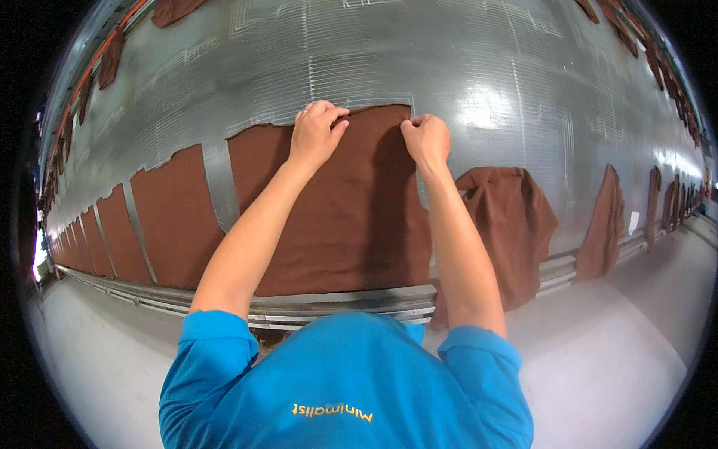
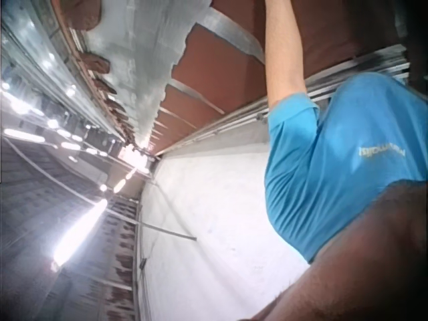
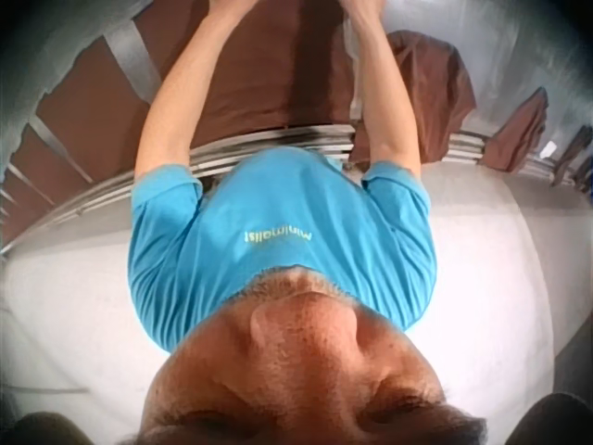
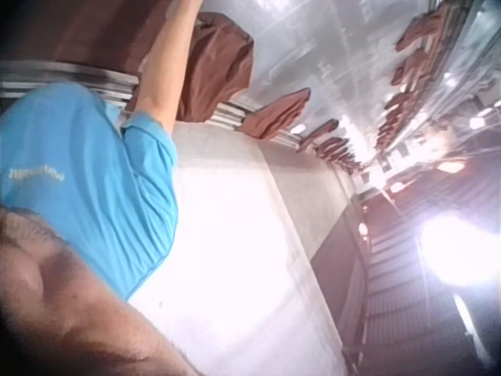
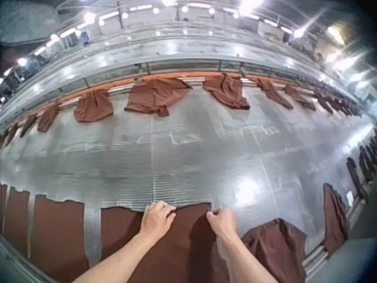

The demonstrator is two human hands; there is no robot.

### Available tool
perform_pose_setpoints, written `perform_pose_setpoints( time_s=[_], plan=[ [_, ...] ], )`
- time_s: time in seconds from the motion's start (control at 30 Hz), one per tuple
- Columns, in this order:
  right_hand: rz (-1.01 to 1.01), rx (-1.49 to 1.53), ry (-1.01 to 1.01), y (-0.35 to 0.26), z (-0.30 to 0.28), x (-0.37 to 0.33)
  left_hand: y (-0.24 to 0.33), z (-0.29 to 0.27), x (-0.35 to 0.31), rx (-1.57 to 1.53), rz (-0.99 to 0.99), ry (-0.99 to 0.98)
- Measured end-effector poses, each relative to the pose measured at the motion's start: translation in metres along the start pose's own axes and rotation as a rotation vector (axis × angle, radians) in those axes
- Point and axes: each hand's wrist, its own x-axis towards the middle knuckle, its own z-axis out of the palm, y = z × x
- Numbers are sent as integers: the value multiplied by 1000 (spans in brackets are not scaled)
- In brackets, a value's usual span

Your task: The person repeatedly picks up brown cloths and hangs them on a long horizontal metal rack. They smooth each cloth with their hands to align it with the others already on the rack.

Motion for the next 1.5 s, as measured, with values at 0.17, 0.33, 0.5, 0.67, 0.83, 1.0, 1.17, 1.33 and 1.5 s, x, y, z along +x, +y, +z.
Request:
perform_pose_setpoints(
  time_s=[0.17,0.33,0.5,0.67,0.83,1.0,1.17,1.33,1.5],
  plan=[
    [-43,142,16,-5,-7,-5,-10,13,11,1,-46,-10],
    [-133,356,101,5,7,0,-7,13,18,-5,-47,-37],
    [-158,405,139,6,7,1,-12,14,23,-36,-42,25],
    [-183,318,156,10,11,5,-12,17,27,-20,-75,-7],
    [-665,-44,447,11,21,-11,-11,19,28,2,-113,-16],
    [-1002,-246,93,14,40,-64,-14,25,27,8,-115,21],
    [-964,-448,34,18,36,-29,-14,25,27,-18,-131,39],
    [-840,-521,208,20,38,3,-9,17,27,-29,-107,-12],
    [-972,-537,-14,21,43,-49,-17,15,25,-117,-96,-25]
  ],
)
